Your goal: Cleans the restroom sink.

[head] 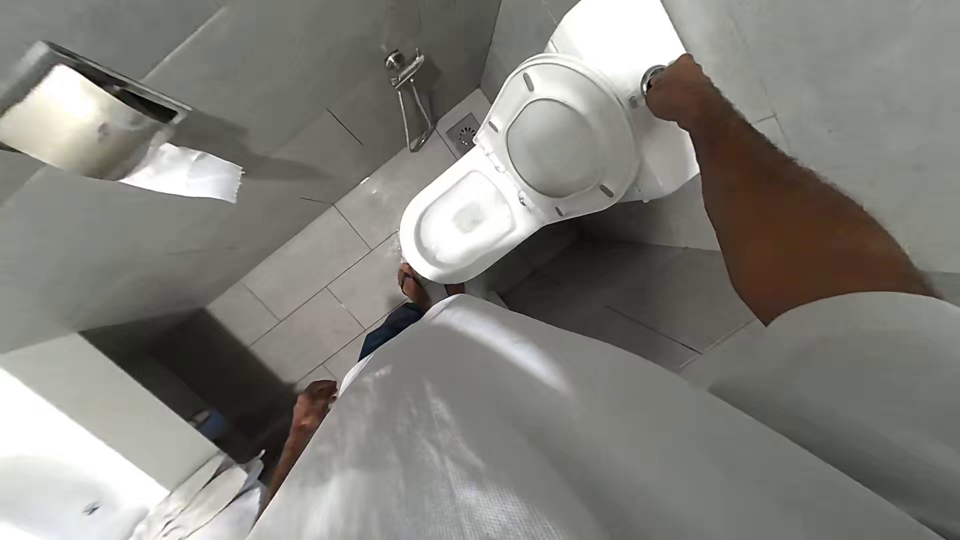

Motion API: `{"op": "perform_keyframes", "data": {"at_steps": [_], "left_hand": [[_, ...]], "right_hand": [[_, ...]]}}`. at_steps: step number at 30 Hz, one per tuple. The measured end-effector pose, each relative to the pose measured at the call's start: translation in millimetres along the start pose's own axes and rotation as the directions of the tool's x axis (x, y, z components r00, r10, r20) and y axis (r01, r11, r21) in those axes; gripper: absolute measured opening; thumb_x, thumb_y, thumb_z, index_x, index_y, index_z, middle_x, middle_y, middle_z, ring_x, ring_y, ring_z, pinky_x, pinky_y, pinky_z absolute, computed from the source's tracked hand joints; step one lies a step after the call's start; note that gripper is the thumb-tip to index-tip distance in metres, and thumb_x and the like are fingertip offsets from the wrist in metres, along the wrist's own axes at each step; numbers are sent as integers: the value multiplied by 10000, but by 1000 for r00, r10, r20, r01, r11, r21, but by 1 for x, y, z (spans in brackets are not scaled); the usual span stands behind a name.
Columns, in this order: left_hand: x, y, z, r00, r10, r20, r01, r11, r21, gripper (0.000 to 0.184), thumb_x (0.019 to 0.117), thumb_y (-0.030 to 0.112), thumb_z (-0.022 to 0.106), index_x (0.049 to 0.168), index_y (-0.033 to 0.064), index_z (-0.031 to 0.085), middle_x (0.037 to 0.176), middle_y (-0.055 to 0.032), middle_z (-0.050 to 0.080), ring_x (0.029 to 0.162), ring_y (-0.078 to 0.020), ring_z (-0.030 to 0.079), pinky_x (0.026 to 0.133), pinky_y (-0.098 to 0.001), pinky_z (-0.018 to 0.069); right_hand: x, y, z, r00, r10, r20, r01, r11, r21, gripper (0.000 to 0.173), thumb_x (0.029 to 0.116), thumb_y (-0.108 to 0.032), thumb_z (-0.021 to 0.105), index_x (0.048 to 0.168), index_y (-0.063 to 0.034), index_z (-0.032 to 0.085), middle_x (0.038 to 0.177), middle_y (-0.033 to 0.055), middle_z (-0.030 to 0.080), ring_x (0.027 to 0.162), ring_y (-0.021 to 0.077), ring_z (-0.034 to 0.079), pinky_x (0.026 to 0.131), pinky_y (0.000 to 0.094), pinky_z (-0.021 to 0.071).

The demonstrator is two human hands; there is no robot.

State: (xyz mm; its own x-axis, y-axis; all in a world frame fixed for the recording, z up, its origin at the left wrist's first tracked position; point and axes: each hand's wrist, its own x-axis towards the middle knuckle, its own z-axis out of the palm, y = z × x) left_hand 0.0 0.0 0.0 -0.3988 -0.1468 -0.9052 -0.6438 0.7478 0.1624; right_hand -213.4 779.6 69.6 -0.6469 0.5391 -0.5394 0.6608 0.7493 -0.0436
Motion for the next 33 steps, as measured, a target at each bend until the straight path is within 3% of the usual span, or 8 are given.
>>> {"op": "perform_keyframes", "data": {"at_steps": [2, 5, 10, 13, 20, 25, 30, 33], "left_hand": [[22, -29, 33, 964, 262, -53, -256, 962, 97, 313, 1033, 186, 582, 1236, -37, 664, 1143, -251, 712, 1052, -367, 702, 937, -542, 548], [-4, 41, 46, 982, 173, 79, -183, 972, 147, 351, 1066, 156, 521, 1348, -40, 593, 1289, -253, 652, 1221, -355, 621, 1083, -507, 438], [-2, 42, 63, 959, 278, -57, -276, 961, 32, 363, 1059, 212, 548, 1324, -29, 604, 1204, -229, 689, 1088, -294, 689, 995, -462, 520], [-7, 28, 70, 962, 246, -115, -259, 958, -121, 333, 1063, 206, 547, 1280, -37, 617, 1144, -197, 692, 1008, -205, 682, 945, -395, 536], [-26, -11, 88, 989, 131, -75, -133, 990, -35, 315, 1049, 119, 525, 1296, -50, 619, 1207, -268, 674, 1136, -362, 654, 1029, -523, 481], [-18, -53, 111, 984, 126, -129, -135, 989, -64, 328, 1040, 178, 551, 1267, -40, 645, 1164, -267, 692, 1105, -393, 666, 997, -561, 490], [-27, -40, 97, 994, 55, -96, -68, 989, -132, 331, 1039, 201, 563, 1297, 8, 638, 1221, -251, 681, 1170, -411, 647, 1024, -602, 477], [-18, -49, 89, 996, 15, -87, -32, 980, -197, 347, 1023, 200, 577, 1321, 28, 623, 1223, -230, 684, 1171, -403, 648, 1020, -606, 481]], "right_hand": [[3, 3, 0, 1000, -4, 12, 5, 999, -42, 343, 1019, -196, 541, 1153, 112, 610, 1351, 378, 527, 1278, 549, 523, 952, 739, 432], [6, 6, -1, 1000, -20, 15, 20, 999, -43, 334, 1013, -177, 546, 1128, 127, 621, 1315, 389, 552, 1261, 563, 531, 951, 754, 421], [2, 0, -4, 1000, -4, 15, 5, 998, -69, 350, 1005, -175, 562, 1086, 163, 609, 1231, 399, 593, 1212, 559, 567, 934, 739, 433], [-4, -6, -2, 998, 52, -26, -54, 997, -59, 411, 1006, -207, 532, 1152, 176, 564, 1283, 401, 565, 1238, 552, 558, 934, 726, 445], [-12, -3, -4, 999, -26, -21, 24, 997, -77, 360, 1008, -173, 564, 1206, 125, 592, 1370, 406, 506, 1285, 576, 507, 962, 755, 415], [-8, 18, 10, 987, -157, -30, 155, 986, -60, 336, 1019, -195, 601, 1236, 60, 624, 1263, 411, 572, 1213, 605, 534, 930, 795, 413], [-20, 11, 17, 1000, 12, -19, -6, 948, 317, 506, 1091, -329, 442, 1412, 59, 492, 1292, 285, 581, 1052, 349, 616, 923, 534, 506], [-52, -35, 12, 953, 141, -268, -74, 966, 246, 455, 1063, -245, 502, 1350, 104, 552, 1352, 316, 574, 1220, 415, 586, 1025, 572, 468]]}}
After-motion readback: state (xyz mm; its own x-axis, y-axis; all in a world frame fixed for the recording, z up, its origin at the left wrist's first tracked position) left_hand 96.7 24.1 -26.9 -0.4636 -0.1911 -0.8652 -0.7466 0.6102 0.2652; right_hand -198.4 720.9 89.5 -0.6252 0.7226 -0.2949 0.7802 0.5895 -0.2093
